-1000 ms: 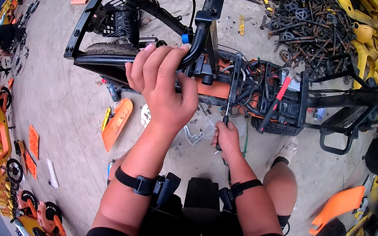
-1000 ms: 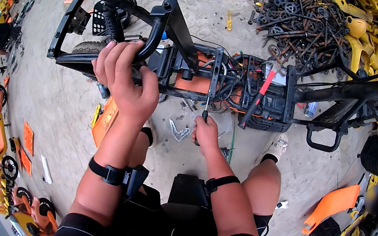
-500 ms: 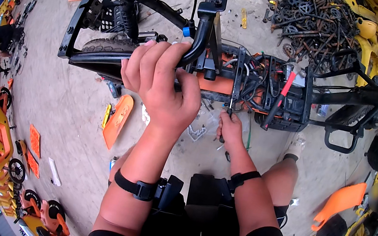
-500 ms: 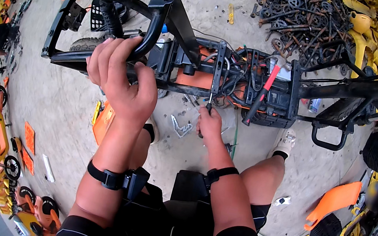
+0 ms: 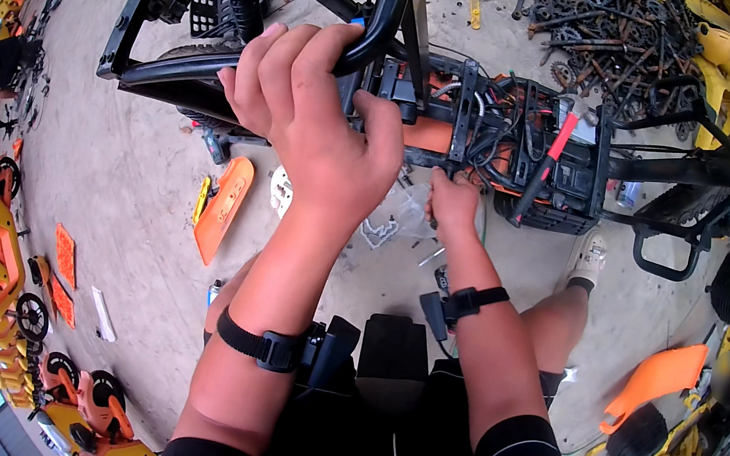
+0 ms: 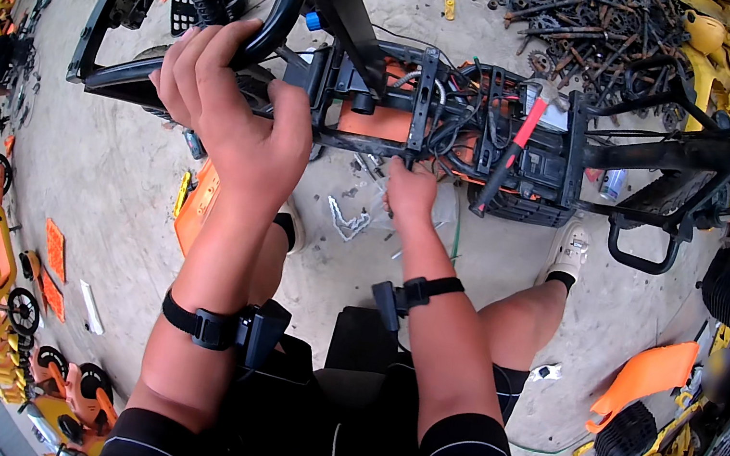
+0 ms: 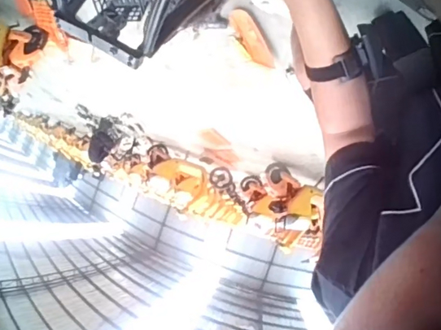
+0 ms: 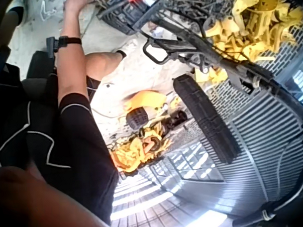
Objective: The person uses a hammer and a screwdriver to work on internal components of a motorcycle frame, striking the screwdriver to loosen or adjust parts. The person then handles the handlebars, rotating them while continuing to work on the wiring and frame.
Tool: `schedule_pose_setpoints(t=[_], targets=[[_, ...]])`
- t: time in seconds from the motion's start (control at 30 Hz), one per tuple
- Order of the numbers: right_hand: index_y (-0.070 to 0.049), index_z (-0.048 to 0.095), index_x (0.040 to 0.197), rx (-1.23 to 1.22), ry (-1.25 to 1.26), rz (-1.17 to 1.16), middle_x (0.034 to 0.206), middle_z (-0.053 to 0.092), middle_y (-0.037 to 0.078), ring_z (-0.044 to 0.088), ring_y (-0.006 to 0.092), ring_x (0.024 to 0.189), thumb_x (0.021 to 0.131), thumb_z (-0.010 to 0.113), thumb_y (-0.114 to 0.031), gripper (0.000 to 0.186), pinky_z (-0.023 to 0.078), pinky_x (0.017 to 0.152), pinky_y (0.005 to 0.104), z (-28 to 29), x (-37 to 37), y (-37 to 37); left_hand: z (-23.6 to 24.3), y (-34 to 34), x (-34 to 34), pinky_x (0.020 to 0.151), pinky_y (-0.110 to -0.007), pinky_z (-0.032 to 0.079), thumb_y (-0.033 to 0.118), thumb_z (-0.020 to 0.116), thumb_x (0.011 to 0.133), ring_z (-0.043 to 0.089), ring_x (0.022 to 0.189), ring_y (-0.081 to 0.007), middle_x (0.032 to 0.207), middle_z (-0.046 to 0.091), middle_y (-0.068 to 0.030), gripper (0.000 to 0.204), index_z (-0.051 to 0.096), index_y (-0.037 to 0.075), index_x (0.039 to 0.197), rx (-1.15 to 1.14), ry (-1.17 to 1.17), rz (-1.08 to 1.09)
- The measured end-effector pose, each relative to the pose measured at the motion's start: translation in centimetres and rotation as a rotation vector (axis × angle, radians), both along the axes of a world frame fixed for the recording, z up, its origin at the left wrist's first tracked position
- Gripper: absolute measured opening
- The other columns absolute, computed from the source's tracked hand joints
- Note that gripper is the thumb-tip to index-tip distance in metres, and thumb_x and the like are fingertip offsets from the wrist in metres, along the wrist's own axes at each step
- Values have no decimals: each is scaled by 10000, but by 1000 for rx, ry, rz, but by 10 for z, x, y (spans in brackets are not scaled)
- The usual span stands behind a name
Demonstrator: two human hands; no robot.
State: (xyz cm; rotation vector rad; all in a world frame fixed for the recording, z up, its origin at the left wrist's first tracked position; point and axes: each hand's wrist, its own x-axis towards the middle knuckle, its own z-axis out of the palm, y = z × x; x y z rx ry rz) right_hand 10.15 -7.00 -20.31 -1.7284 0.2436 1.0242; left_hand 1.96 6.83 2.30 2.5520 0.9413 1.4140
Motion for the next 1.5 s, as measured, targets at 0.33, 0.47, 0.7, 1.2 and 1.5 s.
schedule_pose_setpoints(t=[0.33,0.47,0.7,1.2,1.5], targets=[[-80,607,805,135,203,51,649,600,27,533,151,458,893,644,-256,200,416,412,324,-1,24,-6,5,1,-15,1169,-480,167,16,520,631,408,1320,-325,1287,545,-106,646,603,75,1268,-37,51,-82],[-70,613,848,69,149,62,665,592,19,549,151,479,903,659,-300,241,442,438,314,-10,19,-8,7,-1,-14,1168,-499,147,33,531,626,394,1342,-329,1295,538,-105,675,585,88,1296,-68,53,-108],[-2,622,909,-411,-436,188,917,694,246,656,433,900,902,636,-444,443,519,767,494,9,-42,-18,14,1,-24,1183,-549,105,51,602,665,350,1380,-326,1331,513,-74,668,556,132,1326,-159,79,-134],[-101,541,944,238,135,-68,619,437,-32,395,81,477,922,709,-445,384,330,453,275,2,-27,-39,14,-2,-18,1138,-465,254,71,604,691,486,1287,-302,1251,608,-78,577,651,131,1263,-45,18,-97],[-1,609,867,-124,-316,130,698,625,138,625,276,607,902,691,-492,499,490,565,416,-7,-28,-36,10,1,-17,1176,-556,124,96,601,712,407,1373,-308,1320,574,-65,586,611,135,1297,-100,1,-135]])
